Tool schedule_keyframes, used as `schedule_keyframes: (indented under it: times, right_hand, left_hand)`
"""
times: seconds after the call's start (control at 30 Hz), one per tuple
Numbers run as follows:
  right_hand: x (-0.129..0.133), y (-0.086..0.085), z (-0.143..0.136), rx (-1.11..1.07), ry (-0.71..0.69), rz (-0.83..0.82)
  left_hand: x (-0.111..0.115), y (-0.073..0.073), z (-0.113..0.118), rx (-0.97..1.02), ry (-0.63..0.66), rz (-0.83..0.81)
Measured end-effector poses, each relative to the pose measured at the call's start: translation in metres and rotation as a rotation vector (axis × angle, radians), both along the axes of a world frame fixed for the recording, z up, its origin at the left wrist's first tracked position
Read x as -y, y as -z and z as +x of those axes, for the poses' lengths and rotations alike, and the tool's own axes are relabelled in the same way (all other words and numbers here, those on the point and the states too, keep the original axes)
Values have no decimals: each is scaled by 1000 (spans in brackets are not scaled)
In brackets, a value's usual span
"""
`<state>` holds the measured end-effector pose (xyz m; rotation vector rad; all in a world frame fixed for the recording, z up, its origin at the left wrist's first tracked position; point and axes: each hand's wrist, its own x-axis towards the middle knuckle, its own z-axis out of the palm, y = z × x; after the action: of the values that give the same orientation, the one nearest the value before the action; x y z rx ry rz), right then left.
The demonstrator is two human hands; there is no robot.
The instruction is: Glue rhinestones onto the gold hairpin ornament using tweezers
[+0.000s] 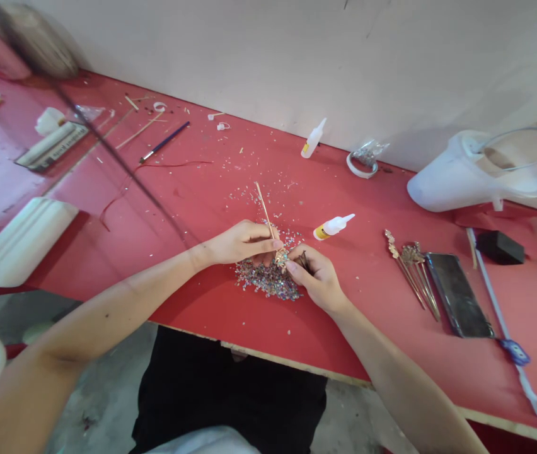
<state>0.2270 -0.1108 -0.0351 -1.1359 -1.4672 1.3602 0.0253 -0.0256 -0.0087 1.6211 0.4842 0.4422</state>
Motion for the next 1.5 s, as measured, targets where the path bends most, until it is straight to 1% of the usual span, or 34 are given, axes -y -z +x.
schedule_keyframes:
  times: [0.3, 0.57, 0.7, 0.83, 1.23, 1.5]
  right_hand:
    - [0, 0, 0, -23, 4, -15]
    - [0, -1, 0, 35, 6, -7]
    - [0, -1, 0, 33, 3, 6]
    - [0, -1, 1, 41, 9, -13]
    - [-1, 2, 1, -30, 23, -35]
    - [-1, 5, 3, -59, 5, -40]
  left_hand:
    - [0, -2, 0, 9, -13, -37]
    - [0, -3, 0, -5, -21, -39]
    - [0, -3, 0, -7, -11, -17]
    - [0, -2, 1, -5, -8, -35]
    - [0, -3, 1, 1, -26, -34]
    - [0, -1, 2, 12, -22, -22]
